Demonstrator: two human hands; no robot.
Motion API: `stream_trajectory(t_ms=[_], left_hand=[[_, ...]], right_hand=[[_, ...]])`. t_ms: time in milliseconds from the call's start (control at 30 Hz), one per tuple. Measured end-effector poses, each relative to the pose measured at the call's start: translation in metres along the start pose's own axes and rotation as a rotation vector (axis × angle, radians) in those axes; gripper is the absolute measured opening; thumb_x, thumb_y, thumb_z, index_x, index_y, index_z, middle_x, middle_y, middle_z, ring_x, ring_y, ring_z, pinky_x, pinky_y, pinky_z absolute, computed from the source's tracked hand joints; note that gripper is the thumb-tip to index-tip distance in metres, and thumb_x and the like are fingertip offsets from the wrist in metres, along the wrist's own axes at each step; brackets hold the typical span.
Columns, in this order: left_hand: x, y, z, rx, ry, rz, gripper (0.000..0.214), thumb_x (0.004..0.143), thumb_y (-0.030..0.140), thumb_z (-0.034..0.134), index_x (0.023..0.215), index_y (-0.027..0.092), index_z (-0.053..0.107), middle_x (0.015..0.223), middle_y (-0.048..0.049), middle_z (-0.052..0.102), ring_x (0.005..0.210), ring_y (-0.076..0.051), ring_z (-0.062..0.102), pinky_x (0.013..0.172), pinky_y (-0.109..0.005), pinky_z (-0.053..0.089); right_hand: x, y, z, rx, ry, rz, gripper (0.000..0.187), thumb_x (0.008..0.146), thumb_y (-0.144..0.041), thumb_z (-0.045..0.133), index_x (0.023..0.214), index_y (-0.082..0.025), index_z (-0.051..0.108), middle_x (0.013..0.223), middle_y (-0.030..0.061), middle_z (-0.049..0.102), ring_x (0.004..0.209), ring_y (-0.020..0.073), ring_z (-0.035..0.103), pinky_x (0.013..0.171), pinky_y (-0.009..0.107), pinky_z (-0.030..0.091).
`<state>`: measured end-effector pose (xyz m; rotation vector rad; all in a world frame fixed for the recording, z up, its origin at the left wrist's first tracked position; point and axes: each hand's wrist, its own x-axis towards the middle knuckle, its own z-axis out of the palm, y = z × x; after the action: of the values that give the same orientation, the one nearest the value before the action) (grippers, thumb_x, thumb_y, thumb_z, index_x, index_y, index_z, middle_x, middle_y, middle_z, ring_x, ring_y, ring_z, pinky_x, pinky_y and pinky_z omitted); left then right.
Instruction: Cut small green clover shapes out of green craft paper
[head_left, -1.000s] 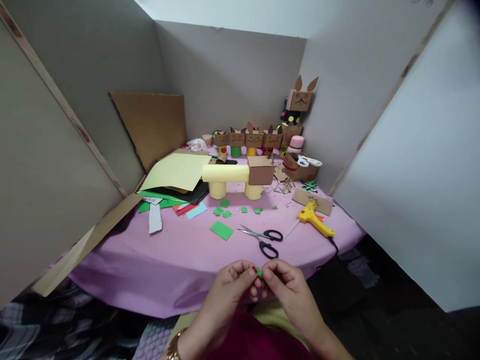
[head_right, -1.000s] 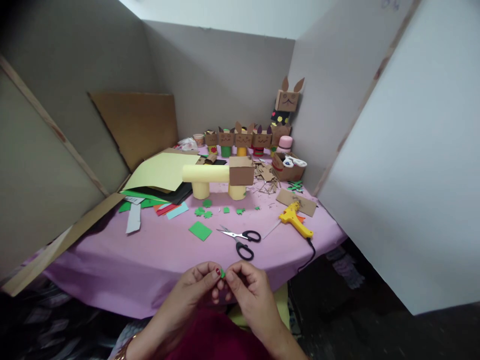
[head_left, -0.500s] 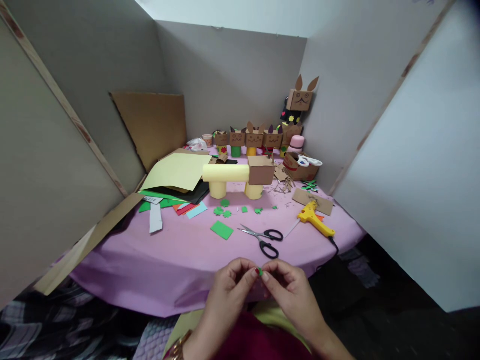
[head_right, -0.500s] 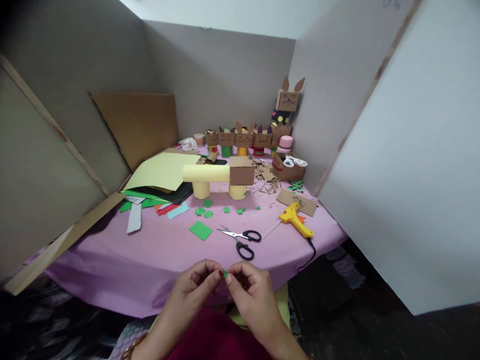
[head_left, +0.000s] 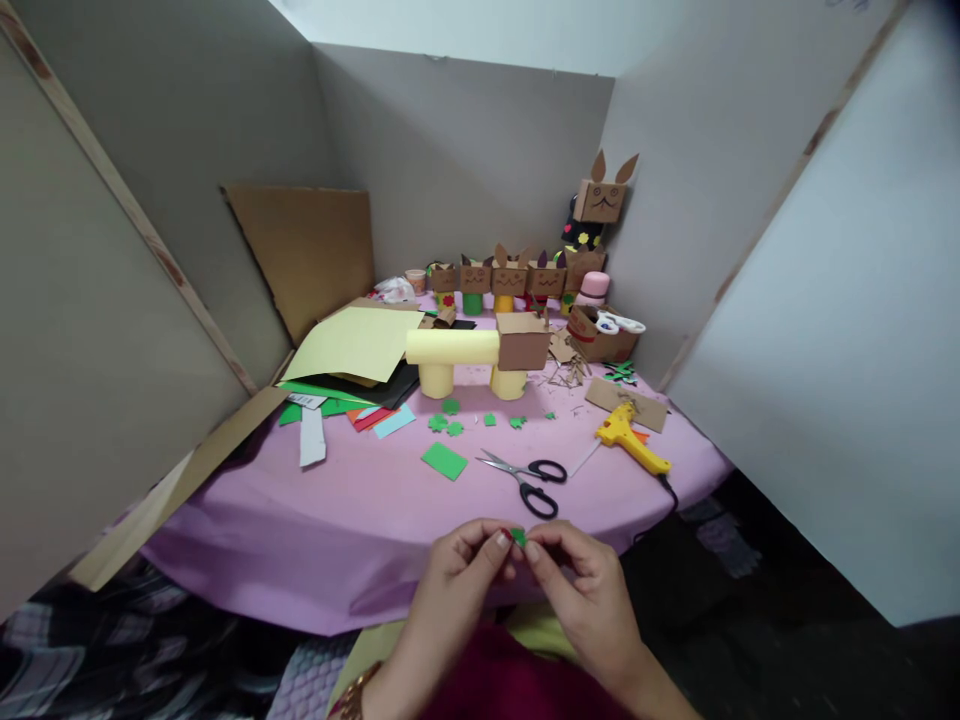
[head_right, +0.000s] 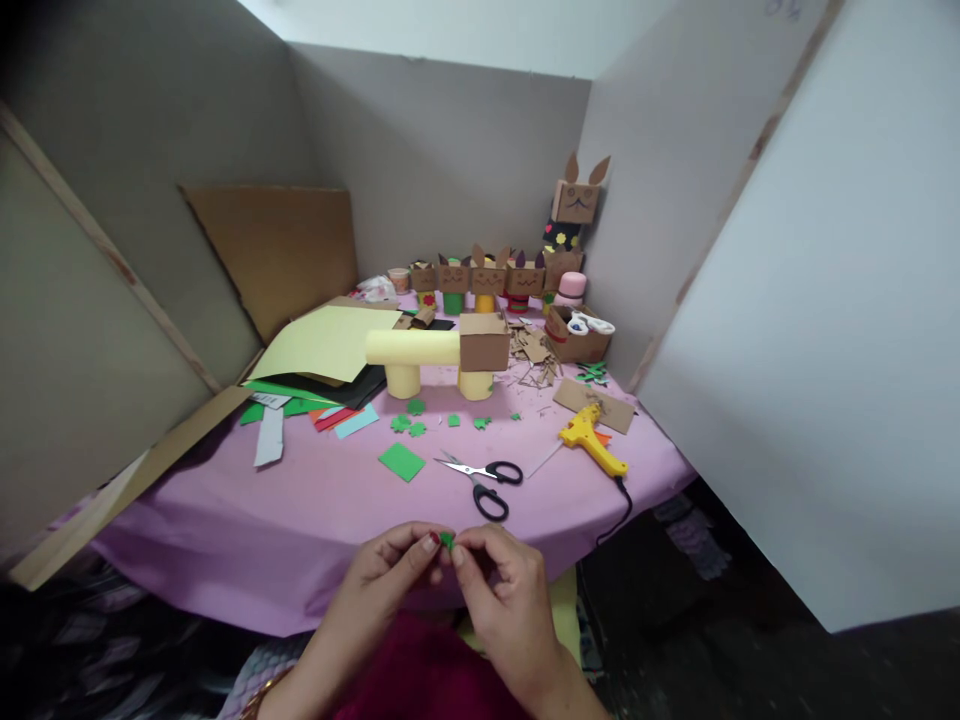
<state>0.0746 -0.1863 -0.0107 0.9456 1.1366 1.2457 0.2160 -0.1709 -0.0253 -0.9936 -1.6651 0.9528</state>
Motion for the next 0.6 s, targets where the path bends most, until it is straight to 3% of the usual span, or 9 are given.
stream_trajectory(t_ms=[133, 233, 367, 467, 600], left_hand=[[0.0017, -0.0008, 0.0016, -0.250, -0.043, -0.152, 0.020, 0.066, 0.031, 0.073, 0.063, 0.013, 0.067, 0.055, 0.0011, 0.062, 0.050, -0.008, 0.051, 0.054, -0.020, 0.042], [0.0003, -0.0019, 0.0025, -0.380, -0.084, -0.233, 0.018, 0.068, 0.028, 0.073, 0.065, 0.012, 0.066, 0.055, 0.0004, 0.062, 0.051, -0.008, 0.052, 0.056, -0.020, 0.043], [-0.0007, -0.0054, 0.0032, -0.411, -0.068, -0.235, 0.023, 0.069, 0.035, 0.074, 0.077, 0.015, 0.064, 0.058, 0.0017, 0.062, 0.051, -0.008, 0.051, 0.053, -0.019, 0.040], [0.0006, -0.0064, 0.0044, -0.312, -0.031, -0.152, 0.036, 0.058, 0.037, 0.082, 0.080, 0.017, 0.063, 0.060, 0.0037, 0.061, 0.054, -0.008, 0.051, 0.054, -0.019, 0.040], [0.0013, -0.0047, 0.0062, -0.156, 0.050, -0.001, 0.033, 0.056, 0.034, 0.082, 0.076, 0.015, 0.064, 0.063, 0.0041, 0.059, 0.062, -0.010, 0.051, 0.060, -0.020, 0.042]], right_hand=[[0.0001, -0.0005, 0.0008, 0.262, -0.055, 0.194, 0.017, 0.084, -0.029, 0.057, 0.074, -0.016, 0.061, 0.063, 0.0022, 0.063, 0.055, 0.0140, 0.054, 0.053, 0.024, 0.044], [0.0011, -0.0012, 0.0010, 0.344, -0.072, 0.221, 0.015, 0.083, -0.029, 0.059, 0.073, -0.017, 0.059, 0.063, 0.0014, 0.063, 0.054, 0.0133, 0.055, 0.053, 0.023, 0.046], [0.0007, 0.0004, 0.0011, 0.026, -0.005, -0.019, 0.013, 0.083, -0.020, 0.055, 0.073, -0.016, 0.063, 0.065, 0.0041, 0.065, 0.058, 0.0158, 0.059, 0.056, 0.025, 0.046], [-0.0012, 0.0029, 0.0021, -0.180, 0.041, -0.244, 0.013, 0.082, -0.012, 0.053, 0.078, -0.015, 0.065, 0.067, 0.0051, 0.066, 0.061, 0.0159, 0.060, 0.058, 0.025, 0.046], [-0.0026, 0.0037, 0.0039, -0.177, 0.058, -0.275, 0.015, 0.082, -0.010, 0.052, 0.081, -0.016, 0.066, 0.069, 0.0045, 0.067, 0.063, 0.0149, 0.062, 0.060, 0.023, 0.047]])
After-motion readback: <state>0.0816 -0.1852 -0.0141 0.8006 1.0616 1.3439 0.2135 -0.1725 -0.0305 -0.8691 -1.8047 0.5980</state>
